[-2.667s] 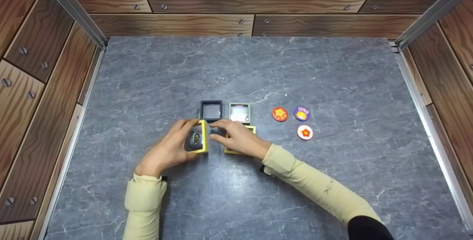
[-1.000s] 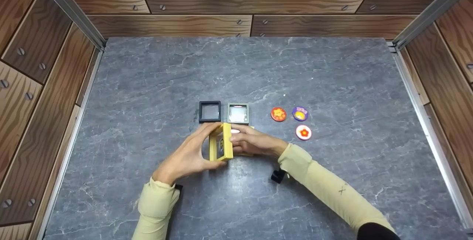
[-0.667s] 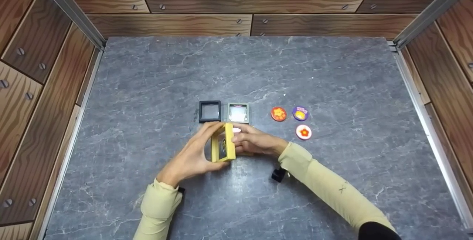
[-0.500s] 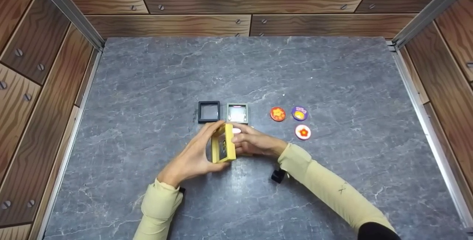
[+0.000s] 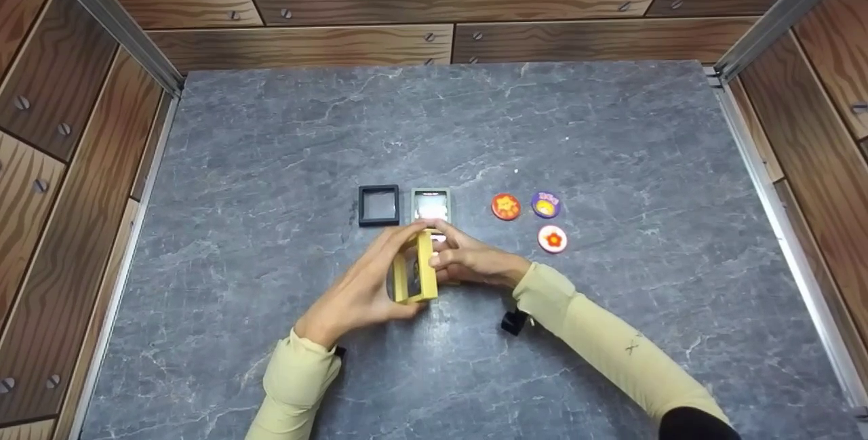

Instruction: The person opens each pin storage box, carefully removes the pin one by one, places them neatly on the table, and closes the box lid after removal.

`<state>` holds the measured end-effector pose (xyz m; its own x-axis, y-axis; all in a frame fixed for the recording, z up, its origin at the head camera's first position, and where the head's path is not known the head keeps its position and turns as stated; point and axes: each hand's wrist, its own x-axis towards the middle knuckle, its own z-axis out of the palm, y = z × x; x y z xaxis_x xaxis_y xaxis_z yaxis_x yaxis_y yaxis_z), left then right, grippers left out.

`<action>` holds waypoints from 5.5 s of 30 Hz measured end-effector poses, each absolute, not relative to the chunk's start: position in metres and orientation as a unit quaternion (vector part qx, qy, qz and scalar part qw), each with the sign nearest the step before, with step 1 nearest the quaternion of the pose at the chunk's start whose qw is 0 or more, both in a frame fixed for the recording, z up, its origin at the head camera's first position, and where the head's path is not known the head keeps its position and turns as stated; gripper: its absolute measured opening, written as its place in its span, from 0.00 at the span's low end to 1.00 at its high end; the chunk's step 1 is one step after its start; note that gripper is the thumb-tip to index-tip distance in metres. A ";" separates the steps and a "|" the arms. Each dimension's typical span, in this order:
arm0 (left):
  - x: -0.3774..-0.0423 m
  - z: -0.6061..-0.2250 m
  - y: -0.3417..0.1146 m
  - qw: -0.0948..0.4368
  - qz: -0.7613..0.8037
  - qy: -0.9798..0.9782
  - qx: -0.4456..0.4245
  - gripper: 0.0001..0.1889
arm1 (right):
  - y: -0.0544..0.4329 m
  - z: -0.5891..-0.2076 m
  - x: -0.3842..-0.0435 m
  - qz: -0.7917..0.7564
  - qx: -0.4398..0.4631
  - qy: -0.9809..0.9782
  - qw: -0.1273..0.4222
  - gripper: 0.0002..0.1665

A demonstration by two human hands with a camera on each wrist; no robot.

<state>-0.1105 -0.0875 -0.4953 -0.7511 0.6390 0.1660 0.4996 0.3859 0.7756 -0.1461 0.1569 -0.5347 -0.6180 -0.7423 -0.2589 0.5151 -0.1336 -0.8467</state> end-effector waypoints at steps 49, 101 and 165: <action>-0.112 -0.486 -0.117 0.109 0.445 0.844 0.278 0.55 | 0.152 -0.530 -0.137 -0.644 -0.217 0.664 0.311 0.51; -0.120 -0.497 -0.180 0.155 0.585 0.771 0.198 0.60 | 0.107 -0.525 -0.136 -0.271 -0.291 0.914 0.081 0.65; -0.128 -0.524 -0.178 0.180 0.565 0.788 0.167 0.56 | 0.039 -0.540 -0.131 -0.156 -0.362 0.919 -0.007 0.23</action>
<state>-0.1281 -0.1782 -0.5244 -0.8793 0.4664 -0.0961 0.0586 0.3063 0.9501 -0.1314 0.0386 -0.5399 -0.7379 -0.6633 0.1248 -0.6674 0.6896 -0.2811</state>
